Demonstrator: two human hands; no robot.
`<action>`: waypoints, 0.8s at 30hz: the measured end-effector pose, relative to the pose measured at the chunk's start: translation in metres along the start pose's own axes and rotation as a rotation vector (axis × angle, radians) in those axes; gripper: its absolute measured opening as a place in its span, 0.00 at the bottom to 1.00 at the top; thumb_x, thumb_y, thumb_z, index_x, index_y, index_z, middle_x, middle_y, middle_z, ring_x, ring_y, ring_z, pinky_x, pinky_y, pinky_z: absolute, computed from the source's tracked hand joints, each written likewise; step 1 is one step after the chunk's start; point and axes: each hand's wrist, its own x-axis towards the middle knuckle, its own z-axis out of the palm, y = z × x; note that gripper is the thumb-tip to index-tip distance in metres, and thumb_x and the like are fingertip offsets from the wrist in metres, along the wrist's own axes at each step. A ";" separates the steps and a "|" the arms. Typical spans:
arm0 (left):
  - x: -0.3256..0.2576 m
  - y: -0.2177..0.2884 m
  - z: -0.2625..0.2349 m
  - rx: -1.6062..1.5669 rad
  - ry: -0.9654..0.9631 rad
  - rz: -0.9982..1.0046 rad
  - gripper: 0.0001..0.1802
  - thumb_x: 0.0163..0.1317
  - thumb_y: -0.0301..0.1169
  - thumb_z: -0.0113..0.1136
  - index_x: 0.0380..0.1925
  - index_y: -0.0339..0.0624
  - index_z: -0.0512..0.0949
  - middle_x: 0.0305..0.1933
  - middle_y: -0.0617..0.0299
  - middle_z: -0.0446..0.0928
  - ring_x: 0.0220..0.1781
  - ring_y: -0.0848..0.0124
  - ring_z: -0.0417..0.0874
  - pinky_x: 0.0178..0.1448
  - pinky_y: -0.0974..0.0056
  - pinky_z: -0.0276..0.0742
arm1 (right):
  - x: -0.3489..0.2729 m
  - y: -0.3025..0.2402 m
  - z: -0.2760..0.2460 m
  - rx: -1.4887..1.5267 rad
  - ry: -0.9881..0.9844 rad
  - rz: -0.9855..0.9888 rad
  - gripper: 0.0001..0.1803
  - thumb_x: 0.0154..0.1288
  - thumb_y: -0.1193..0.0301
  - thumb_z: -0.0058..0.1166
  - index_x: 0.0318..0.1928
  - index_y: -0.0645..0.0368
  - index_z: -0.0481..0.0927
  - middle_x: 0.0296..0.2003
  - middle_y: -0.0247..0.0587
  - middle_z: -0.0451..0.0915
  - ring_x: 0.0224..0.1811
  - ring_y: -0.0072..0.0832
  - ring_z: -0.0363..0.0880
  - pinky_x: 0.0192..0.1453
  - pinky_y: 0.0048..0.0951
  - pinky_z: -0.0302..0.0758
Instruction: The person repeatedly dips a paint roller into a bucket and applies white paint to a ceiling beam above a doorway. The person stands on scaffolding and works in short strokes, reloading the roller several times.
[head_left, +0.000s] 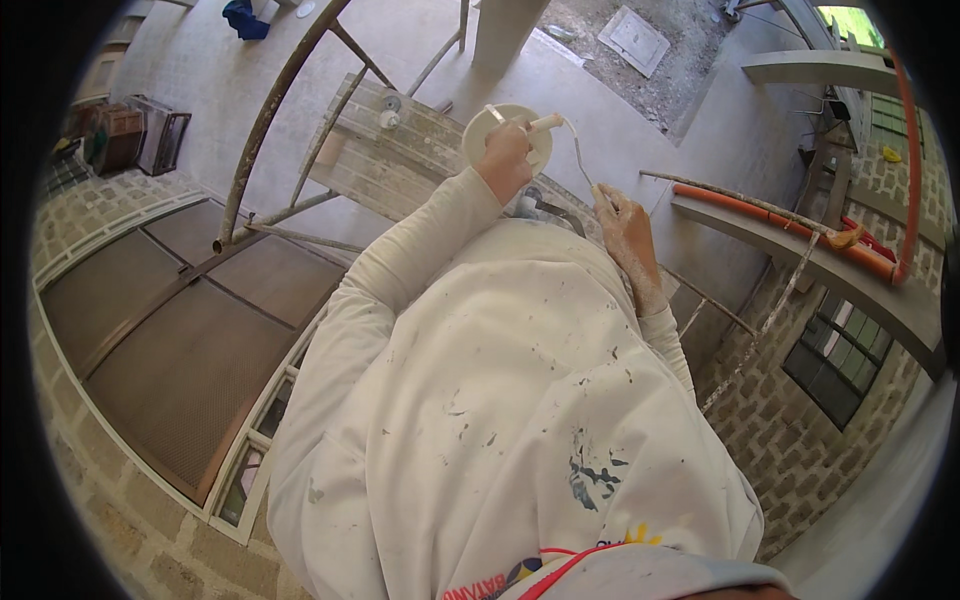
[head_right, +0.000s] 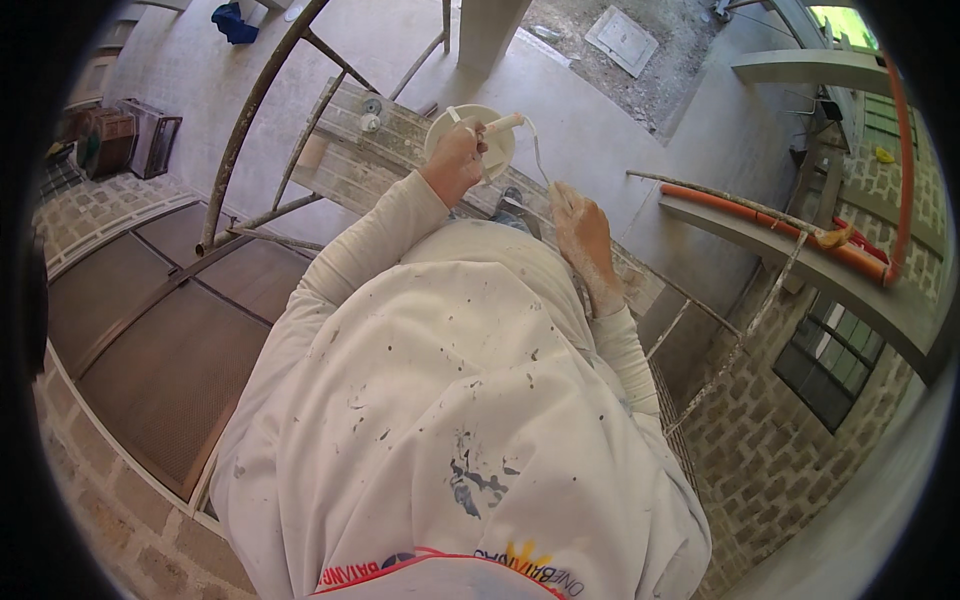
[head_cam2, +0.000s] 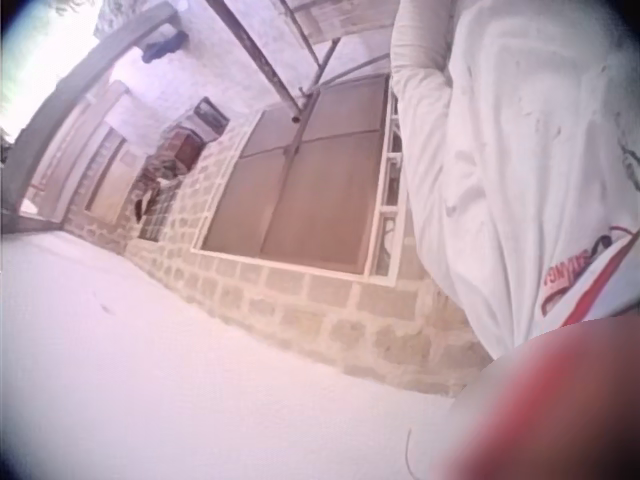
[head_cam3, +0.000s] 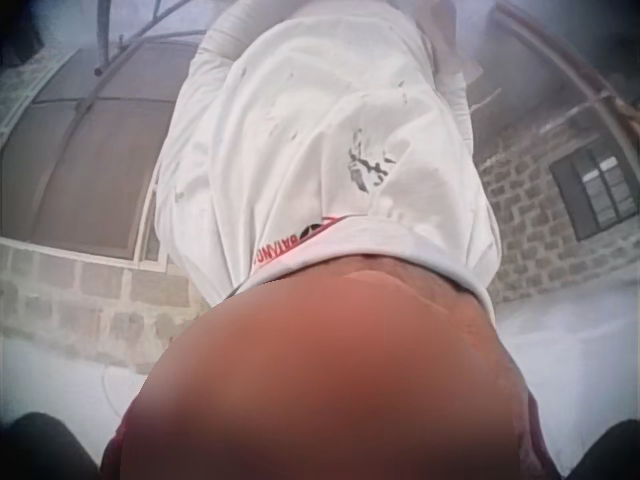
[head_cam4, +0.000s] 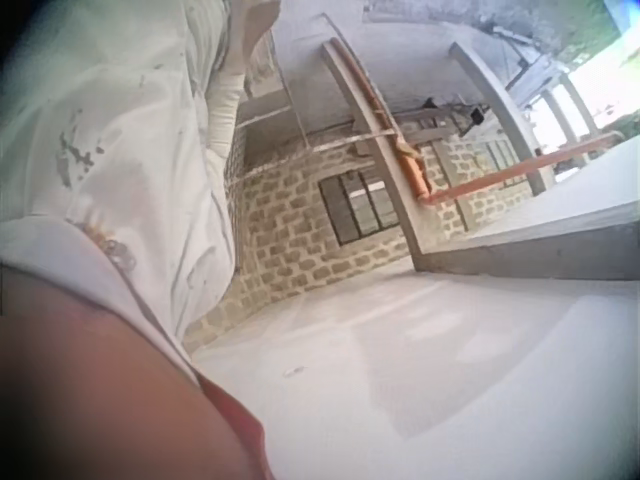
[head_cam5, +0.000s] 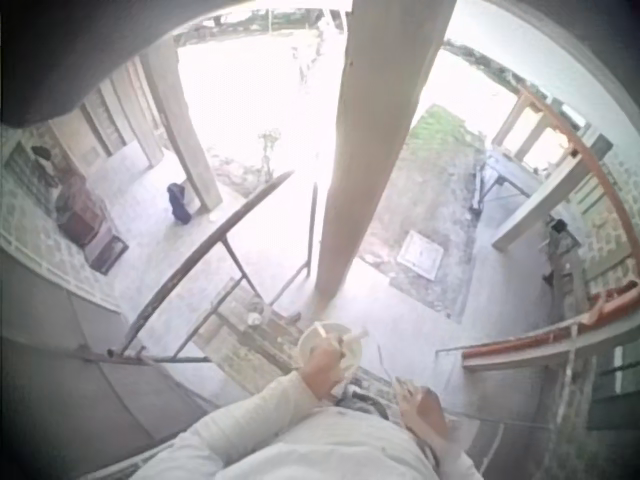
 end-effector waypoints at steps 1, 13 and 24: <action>0.007 -0.007 0.001 -0.026 0.006 -0.001 0.08 0.68 0.30 0.57 0.44 0.40 0.75 0.35 0.61 0.68 0.33 0.69 0.70 0.40 0.64 0.71 | 0.000 -0.003 0.000 -0.020 -0.030 -0.005 0.26 0.73 0.61 0.56 0.62 0.68 0.80 0.52 0.60 0.86 0.53 0.45 0.87 0.60 0.37 0.78; 0.105 -0.123 -0.031 0.331 -0.020 0.559 0.13 0.63 0.29 0.62 0.47 0.40 0.76 0.42 0.59 0.76 0.44 0.65 0.78 0.46 0.57 0.75 | 0.078 -0.002 0.056 -0.266 -0.331 0.042 0.17 0.72 0.64 0.51 0.52 0.58 0.88 0.46 0.62 0.86 0.50 0.59 0.84 0.55 0.50 0.79; 0.004 -0.050 0.012 -0.033 0.225 0.105 0.10 0.66 0.30 0.59 0.45 0.40 0.74 0.40 0.60 0.74 0.43 0.68 0.75 0.47 0.58 0.73 | 0.067 -0.008 0.051 -0.375 -0.411 -0.023 0.13 0.69 0.68 0.52 0.42 0.62 0.87 0.42 0.63 0.85 0.47 0.61 0.84 0.52 0.54 0.78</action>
